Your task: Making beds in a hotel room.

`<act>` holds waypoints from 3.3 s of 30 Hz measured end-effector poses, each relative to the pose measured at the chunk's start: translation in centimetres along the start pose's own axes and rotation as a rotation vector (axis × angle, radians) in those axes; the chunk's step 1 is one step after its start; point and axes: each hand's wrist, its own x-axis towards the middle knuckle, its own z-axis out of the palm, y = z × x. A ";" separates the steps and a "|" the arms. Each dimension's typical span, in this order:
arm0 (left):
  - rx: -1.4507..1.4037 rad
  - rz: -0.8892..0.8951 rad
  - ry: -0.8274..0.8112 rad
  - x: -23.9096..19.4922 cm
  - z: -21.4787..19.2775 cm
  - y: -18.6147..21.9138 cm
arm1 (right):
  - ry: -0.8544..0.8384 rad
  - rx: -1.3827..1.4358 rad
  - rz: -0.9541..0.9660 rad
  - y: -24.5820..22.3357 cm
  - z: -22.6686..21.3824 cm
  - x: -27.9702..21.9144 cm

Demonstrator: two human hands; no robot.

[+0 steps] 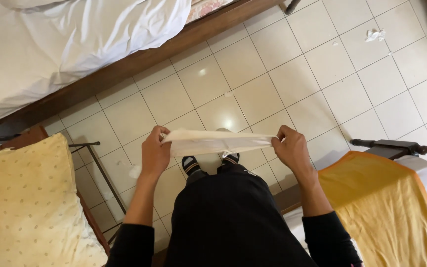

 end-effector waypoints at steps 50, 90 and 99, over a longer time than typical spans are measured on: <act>-0.561 -0.275 -0.642 1.5 6.4 -11.4 | -0.519 0.382 0.246 6.2 6.6 2.9; -0.432 -0.560 -0.387 -11.6 8.8 -22.8 | -0.565 0.290 0.411 17.6 12.3 -9.5; -0.103 0.160 -0.265 3.1 5.9 -11.6 | -0.339 0.060 0.093 6.4 5.3 0.5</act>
